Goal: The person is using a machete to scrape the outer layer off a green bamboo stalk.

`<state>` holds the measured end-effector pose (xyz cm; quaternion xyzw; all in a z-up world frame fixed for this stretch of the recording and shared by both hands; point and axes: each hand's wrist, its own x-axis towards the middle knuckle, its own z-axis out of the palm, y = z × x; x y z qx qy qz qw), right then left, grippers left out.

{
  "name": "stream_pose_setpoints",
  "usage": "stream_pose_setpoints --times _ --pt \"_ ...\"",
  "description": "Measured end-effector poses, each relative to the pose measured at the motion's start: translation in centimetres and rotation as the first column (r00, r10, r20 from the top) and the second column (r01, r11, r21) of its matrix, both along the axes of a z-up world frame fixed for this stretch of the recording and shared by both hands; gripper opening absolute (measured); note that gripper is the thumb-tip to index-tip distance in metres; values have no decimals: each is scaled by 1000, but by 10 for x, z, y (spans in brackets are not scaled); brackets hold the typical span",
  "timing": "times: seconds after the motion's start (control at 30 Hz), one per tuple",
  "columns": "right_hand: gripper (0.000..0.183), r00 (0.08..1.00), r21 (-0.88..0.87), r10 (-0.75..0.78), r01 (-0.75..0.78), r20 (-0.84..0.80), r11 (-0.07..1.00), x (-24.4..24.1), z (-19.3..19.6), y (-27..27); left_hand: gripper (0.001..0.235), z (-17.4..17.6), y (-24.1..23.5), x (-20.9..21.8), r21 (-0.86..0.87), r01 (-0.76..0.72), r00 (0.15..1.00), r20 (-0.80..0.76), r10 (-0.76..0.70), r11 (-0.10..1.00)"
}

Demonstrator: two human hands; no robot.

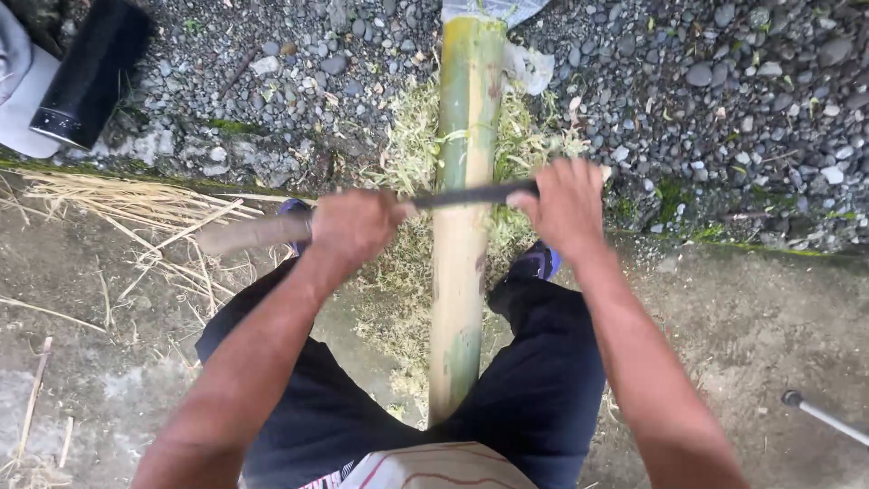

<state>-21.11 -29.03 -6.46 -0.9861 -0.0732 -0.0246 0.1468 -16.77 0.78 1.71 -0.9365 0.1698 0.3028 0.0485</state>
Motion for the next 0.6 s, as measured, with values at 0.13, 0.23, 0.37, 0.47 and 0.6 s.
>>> stream_pose_setpoints --times 0.13,0.23,0.37,0.47,0.6 --pt "48 999 -40 32 -31 29 999 5 9 1 53 -44 16 18 -99 -17 1000 21 20 995" --pt "43 993 -62 -28 21 -110 998 42 33 7 56 -34 8 22 -138 -47 993 103 61 989" --pt "44 995 -115 15 -26 -102 993 9 22 10 66 -28 17 -6 -100 -48 999 21 51 994" --pt "47 982 -41 -21 13 -185 999 5 5 10 63 -25 19 1 -87 -27 999 -46 23 996" --pt "45 997 -57 57 -54 45 997 18 17 6 63 -32 18 2 -145 -26 997 71 37 989"
